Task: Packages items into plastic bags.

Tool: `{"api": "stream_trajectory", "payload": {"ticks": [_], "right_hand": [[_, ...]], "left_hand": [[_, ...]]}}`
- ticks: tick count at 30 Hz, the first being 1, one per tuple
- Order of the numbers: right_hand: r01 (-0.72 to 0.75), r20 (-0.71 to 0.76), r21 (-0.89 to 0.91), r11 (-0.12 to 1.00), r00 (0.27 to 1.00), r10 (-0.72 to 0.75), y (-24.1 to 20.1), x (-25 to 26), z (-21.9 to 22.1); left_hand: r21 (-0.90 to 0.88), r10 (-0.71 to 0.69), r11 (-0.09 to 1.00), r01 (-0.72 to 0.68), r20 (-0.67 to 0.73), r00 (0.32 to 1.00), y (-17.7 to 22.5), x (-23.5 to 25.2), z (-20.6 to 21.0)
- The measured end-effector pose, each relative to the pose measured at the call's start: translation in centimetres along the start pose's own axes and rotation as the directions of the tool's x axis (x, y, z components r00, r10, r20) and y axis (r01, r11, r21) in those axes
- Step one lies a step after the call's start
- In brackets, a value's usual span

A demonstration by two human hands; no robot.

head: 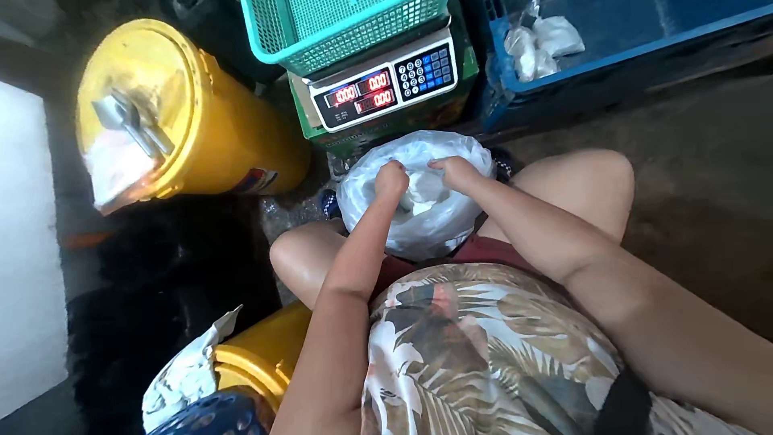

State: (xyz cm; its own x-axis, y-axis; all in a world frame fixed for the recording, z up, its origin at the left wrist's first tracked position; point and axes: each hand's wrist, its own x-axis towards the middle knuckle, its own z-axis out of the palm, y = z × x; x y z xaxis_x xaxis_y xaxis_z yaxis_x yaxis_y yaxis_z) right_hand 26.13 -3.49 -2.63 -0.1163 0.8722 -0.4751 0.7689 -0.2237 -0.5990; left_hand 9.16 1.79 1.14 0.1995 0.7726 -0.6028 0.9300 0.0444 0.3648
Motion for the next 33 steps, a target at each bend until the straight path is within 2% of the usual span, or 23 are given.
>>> {"api": "stream_trajectory", "payload": {"ticks": [3,5,7,8,9,10,11,13,14,17,20,23,26,28,30,31,32,33], "right_hand": [[-0.01,-0.032,0.017,1.0,0.999,0.011,-0.1,0.5,0.0],[-0.035,-0.032,0.051,0.998,0.999,0.036,-1.1,-0.3,-1.0],[-0.025,-0.085,0.09,0.996,0.996,0.033,-1.3,-0.7,-2.0],[-0.016,-0.117,0.095,0.995,0.993,0.027,-1.0,-0.9,-2.4],[-0.007,-0.144,0.096,0.995,0.989,0.021,-0.7,-1.0,-2.8],[-0.013,-0.156,0.09,0.996,0.987,0.027,-0.5,-1.2,-3.3],[-0.022,-0.158,0.086,0.996,0.987,0.035,-0.4,-1.5,-4.0],[-0.054,-0.126,0.082,0.995,0.99,0.064,-0.4,-2.3,-5.1],[-0.074,-0.1,0.082,0.994,0.992,0.082,-0.7,-2.7,-5.6],[-0.064,-0.107,0.076,0.995,0.992,0.072,-0.7,-3.0,-5.7],[-0.061,-0.121,0.098,0.993,0.99,0.073,-1.1,-3.1,-6.3],[-0.061,-0.137,0.108,0.992,0.988,0.076,-1.4,-3.5,-7.3],[-0.054,-0.152,0.14,0.989,0.986,0.075,-1.7,-3.9,-8.2],[-0.041,-0.165,0.156,0.987,0.984,0.067,-1.8,-4.1,-8.7],[-0.032,-0.17,0.176,0.984,0.983,0.063,-1.9,-4.0,-9.0],[-0.028,-0.169,0.176,0.984,0.984,0.058,-1.9,-3.9,-9.1],[-0.028,-0.168,0.167,0.986,0.984,0.056,-1.8,-3.6,-9.0],[-0.025,-0.176,0.161,0.987,0.983,0.053,-1.7,-3.3,-8.7]], "left_hand": [[-0.033,0.051,0.998,-0.051,0.004,0.999,0.5,0.5,-0.5],[-0.176,0.133,0.975,-0.132,-0.007,0.991,0.3,0.8,-1.0],[-0.488,0.252,0.846,-0.215,0.011,0.968,-0.9,1.6,-1.3],[-0.629,0.318,0.747,-0.214,0.055,0.947,-1.8,2.1,-1.4],[-0.697,0.362,0.692,-0.189,0.108,0.926,-2.9,2.8,-1.4],[-0.685,0.367,0.71,-0.162,0.163,0.916,-4.1,3.6,-1.4],[-0.601,0.333,0.786,-0.145,0.213,0.919,-5.2,4.4,-1.1],[-0.271,0.221,0.951,-0.146,0.271,0.937,-6.3,5.7,0.5],[-0.096,0.162,0.986,-0.14,0.282,0.946,-6.1,5.8,1.7],[0.304,-0.037,0.95,-0.071,0.337,0.941,-2.8,4.2,4.5],[0.524,-0.208,0.851,-0.016,0.365,0.908,-1.2,4.4,8.3],[0.576,-0.259,0.817,-0.005,0.375,0.89,-3.3,6.1,10.4],[0.525,-0.294,0.846,0.093,0.315,0.902,-5.5,7.6,11.5],[0.435,-0.358,0.875,0.213,0.284,0.89,-5.8,8.6,12.0],[0.211,-0.46,0.885,0.416,0.253,0.851,-5.4,9.3,12.3],[0.111,-0.474,0.881,0.461,0.237,0.848,-5.2,9.4,12.6],[0.034,-0.464,0.883,0.468,0.22,0.858,-5.0,9.4,13.0],[0.096,-0.409,0.912,0.398,0.241,0.88,-4.9,9.1,13.2]]}}
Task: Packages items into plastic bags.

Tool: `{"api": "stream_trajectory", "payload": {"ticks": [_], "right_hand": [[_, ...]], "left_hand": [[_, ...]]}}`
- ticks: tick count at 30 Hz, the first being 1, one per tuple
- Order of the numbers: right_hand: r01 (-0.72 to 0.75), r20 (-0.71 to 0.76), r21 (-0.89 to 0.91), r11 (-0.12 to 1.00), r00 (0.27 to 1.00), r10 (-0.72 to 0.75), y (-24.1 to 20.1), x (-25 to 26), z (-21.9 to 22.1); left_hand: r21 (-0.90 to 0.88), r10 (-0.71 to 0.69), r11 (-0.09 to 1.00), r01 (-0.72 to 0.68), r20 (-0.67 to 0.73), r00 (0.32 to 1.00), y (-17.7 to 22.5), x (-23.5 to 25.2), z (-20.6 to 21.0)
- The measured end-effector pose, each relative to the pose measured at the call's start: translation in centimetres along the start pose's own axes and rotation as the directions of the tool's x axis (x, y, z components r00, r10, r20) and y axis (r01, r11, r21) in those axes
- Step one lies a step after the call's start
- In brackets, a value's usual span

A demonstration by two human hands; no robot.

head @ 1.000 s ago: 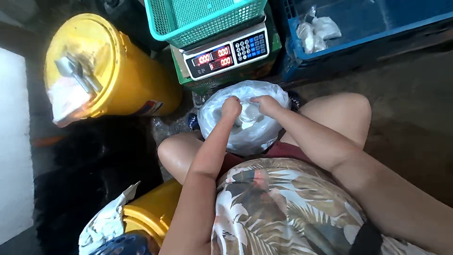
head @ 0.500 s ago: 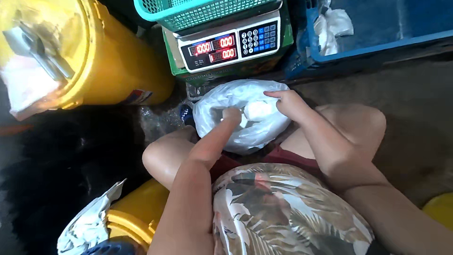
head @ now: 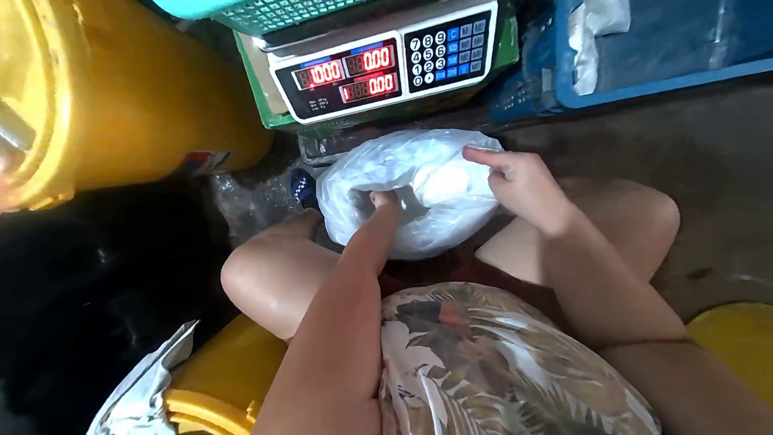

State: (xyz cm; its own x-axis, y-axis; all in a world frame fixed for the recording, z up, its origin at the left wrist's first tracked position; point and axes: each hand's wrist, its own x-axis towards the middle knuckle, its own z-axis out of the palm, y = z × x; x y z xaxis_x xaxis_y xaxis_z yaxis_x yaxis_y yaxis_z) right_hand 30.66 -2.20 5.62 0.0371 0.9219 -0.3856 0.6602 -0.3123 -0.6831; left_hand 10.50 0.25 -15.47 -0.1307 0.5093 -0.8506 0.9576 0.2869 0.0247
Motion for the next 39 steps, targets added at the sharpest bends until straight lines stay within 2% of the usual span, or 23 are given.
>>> {"api": "stream_trajectory", "payload": {"ticks": [2,4,8,11,13,17,21,28,34,39], "right_hand": [[-0.001,0.0,-0.012,1.0,1.0,0.001,0.1,0.7,0.6],[-0.028,0.017,-0.008,1.0,0.999,0.028,-0.2,1.2,0.8],[-0.042,0.037,-0.004,0.999,0.998,0.043,-0.7,1.2,1.1],[-0.03,0.062,-0.022,0.999,0.998,0.031,-0.7,1.4,1.5],[-0.024,0.082,-0.041,0.999,0.996,0.028,-0.7,1.7,2.4],[-0.012,0.099,-0.072,0.997,0.995,0.019,-0.2,2.5,4.2],[0.004,0.064,-0.051,0.999,0.998,-0.001,1.3,3.4,6.1],[-0.014,0.071,-0.082,0.997,0.997,0.02,1.1,3.3,8.2],[-0.021,0.107,-0.159,0.987,0.993,0.038,0.6,2.9,8.6],[-0.026,0.112,-0.193,0.981,0.993,0.048,0.1,2.2,9.1]], "left_hand": [[0.307,0.126,0.941,-0.145,0.083,0.989,-0.4,-0.1,-0.2],[0.501,0.199,0.823,-0.267,0.186,0.962,-1.3,-0.2,-0.4],[0.498,0.26,0.738,-0.455,0.412,0.873,-1.1,-3.0,-0.8],[0.424,0.344,0.709,-0.564,0.49,0.801,-0.5,-4.2,0.2],[0.449,0.395,0.643,-0.62,0.499,0.771,-0.8,-4.1,0.4],[0.49,0.514,0.531,-0.691,0.462,0.722,-3.3,-2.6,-1.7],[0.568,0.533,0.488,-0.662,0.407,0.742,-4.3,-2.8,-5.8],[0.583,0.554,0.559,-0.59,0.266,0.789,-8.9,-5.9,-12.1],[0.536,0.571,0.645,-0.545,0.136,0.81,-12.6,-8.1,-13.9],[0.477,0.605,0.68,-0.556,0.061,0.793,-15.0,-10.6,-15.2]]}}
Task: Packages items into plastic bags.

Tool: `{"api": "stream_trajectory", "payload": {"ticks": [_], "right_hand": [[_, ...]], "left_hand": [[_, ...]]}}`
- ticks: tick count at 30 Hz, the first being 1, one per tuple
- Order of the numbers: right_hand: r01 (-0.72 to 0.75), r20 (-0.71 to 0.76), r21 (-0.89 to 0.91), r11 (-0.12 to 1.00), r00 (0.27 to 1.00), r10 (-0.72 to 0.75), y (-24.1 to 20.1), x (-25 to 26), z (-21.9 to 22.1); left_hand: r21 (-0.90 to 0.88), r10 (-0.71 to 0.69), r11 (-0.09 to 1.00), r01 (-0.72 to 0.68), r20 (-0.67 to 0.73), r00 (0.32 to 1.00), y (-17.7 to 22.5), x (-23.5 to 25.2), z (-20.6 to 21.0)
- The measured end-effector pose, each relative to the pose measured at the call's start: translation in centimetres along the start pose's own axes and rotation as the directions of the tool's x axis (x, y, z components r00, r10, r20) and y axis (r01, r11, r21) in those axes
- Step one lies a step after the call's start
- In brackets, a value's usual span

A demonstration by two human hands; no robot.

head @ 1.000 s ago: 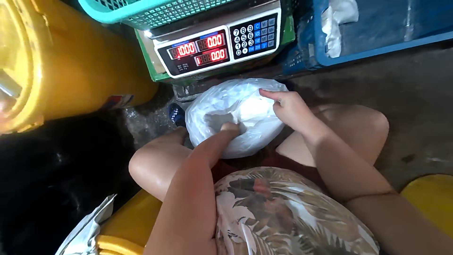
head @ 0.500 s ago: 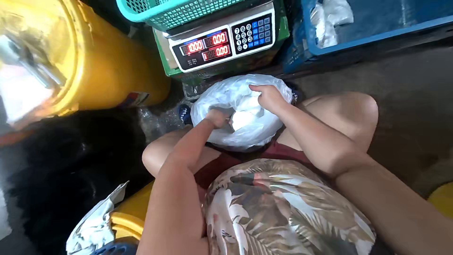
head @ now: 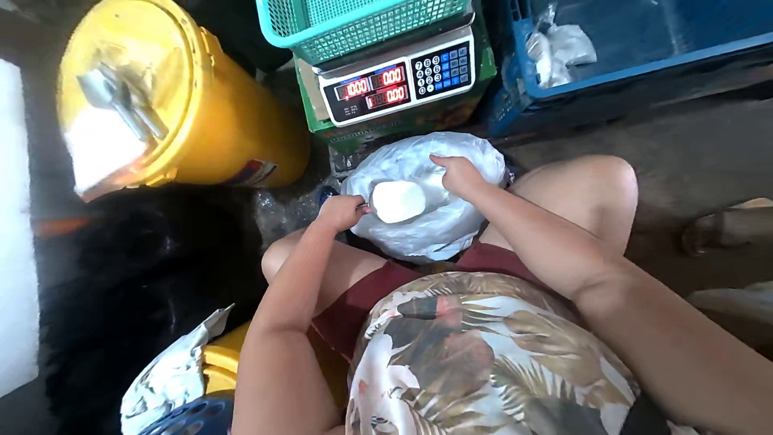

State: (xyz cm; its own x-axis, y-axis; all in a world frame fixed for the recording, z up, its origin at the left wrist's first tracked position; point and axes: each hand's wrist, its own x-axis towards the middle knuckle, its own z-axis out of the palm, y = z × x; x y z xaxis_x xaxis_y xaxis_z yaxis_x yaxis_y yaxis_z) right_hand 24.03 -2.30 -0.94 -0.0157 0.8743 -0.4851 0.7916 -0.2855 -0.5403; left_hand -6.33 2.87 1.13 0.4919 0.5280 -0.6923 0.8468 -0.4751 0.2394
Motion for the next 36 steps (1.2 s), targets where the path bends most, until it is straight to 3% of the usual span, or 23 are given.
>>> {"api": "stream_trajectory", "payload": {"ticks": [6,10,17,22,25,31,36], "right_hand": [[0.029,-0.009,0.019,0.999,1.0,-0.029,0.0,-0.7,0.7],[0.066,0.011,-0.005,0.998,0.998,-0.066,0.4,-0.8,1.2],[0.106,-0.005,0.027,0.994,0.994,-0.106,0.4,-1.3,1.1],[0.105,-0.001,0.028,0.994,0.994,-0.105,1.1,-0.7,1.2],[0.089,-0.026,0.03,0.996,0.996,-0.088,1.7,-0.2,1.0],[0.082,0.001,0.032,0.996,0.997,-0.082,1.8,-0.1,0.6],[0.104,-0.025,0.048,0.993,0.994,-0.103,2.3,-0.1,0.8]], "left_hand": [[-0.066,0.033,0.997,-0.046,-0.18,0.983,0.2,-3.9,-1.1],[-0.073,0.025,0.997,-0.034,-0.123,0.992,1.7,-4.2,-3.6],[0.151,-0.267,0.954,0.258,0.044,0.963,12.6,-2.3,-7.9],[0.244,-0.336,0.918,0.313,0.06,0.94,18.4,-1.9,-8.9],[0.259,-0.355,0.907,0.332,0.045,0.934,18.3,-2.7,-9.9],[0.217,-0.464,0.87,0.444,0.052,0.884,13.8,-7.9,-12.2],[0.219,-0.509,0.849,0.481,0.094,0.855,10.9,-5.1,-7.5]]}}
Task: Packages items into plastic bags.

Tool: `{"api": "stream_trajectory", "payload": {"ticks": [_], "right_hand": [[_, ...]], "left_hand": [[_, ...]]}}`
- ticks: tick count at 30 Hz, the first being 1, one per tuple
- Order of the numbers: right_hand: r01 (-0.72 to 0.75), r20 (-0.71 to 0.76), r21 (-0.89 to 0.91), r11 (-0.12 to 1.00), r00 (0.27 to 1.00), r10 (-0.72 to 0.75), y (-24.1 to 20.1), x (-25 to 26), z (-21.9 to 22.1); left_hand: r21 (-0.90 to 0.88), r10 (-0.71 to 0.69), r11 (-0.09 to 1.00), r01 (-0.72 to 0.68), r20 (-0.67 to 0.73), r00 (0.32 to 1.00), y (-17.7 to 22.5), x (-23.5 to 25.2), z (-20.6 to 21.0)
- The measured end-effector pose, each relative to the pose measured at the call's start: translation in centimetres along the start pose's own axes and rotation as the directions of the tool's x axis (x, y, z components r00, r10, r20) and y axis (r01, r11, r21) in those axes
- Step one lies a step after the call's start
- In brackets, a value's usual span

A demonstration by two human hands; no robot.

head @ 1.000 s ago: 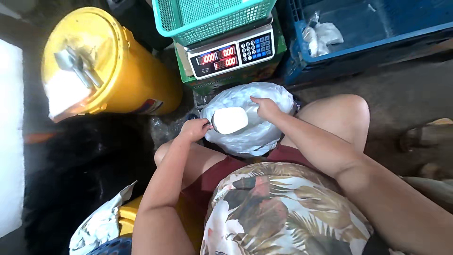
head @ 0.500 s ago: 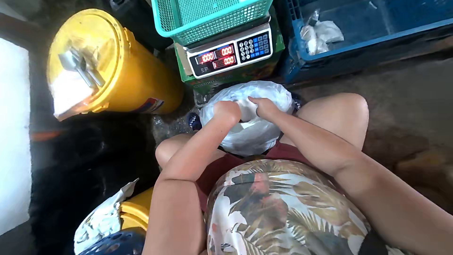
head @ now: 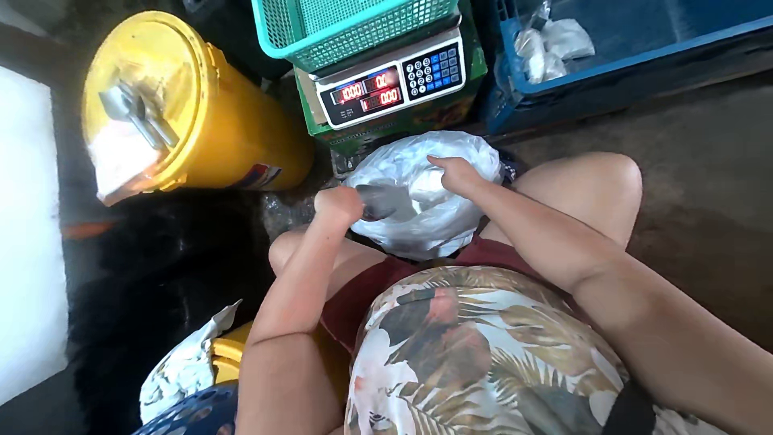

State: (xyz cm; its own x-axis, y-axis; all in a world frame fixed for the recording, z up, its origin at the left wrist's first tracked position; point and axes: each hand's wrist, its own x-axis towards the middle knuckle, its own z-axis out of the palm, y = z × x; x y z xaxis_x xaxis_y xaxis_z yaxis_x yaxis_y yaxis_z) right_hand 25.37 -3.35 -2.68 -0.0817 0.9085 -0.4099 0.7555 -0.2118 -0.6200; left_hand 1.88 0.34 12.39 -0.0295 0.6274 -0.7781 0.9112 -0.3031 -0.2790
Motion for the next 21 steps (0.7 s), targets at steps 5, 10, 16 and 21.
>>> {"api": "stream_trajectory", "payload": {"ticks": [5,10,16,21], "right_hand": [[0.04,0.029,-0.017,0.999,0.999,-0.039,-0.6,-0.3,-0.2],[0.126,0.048,-0.012,0.992,0.991,-0.125,-0.7,-0.9,-0.4],[0.036,-0.035,-0.047,0.998,0.999,-0.038,-0.6,-1.2,-0.2],[0.03,-0.053,-0.075,0.997,0.998,-0.034,-1.4,-2.5,-0.5]], "left_hand": [[-0.33,0.117,0.926,-0.181,-0.203,0.972,5.1,5.4,2.4],[-0.481,0.152,0.849,-0.219,-0.173,0.973,9.6,8.3,2.9],[-0.495,0.18,0.818,-0.292,-0.263,0.948,9.0,8.4,1.7],[-0.591,0.144,0.734,-0.335,-0.347,0.927,9.5,7.6,1.4]]}}
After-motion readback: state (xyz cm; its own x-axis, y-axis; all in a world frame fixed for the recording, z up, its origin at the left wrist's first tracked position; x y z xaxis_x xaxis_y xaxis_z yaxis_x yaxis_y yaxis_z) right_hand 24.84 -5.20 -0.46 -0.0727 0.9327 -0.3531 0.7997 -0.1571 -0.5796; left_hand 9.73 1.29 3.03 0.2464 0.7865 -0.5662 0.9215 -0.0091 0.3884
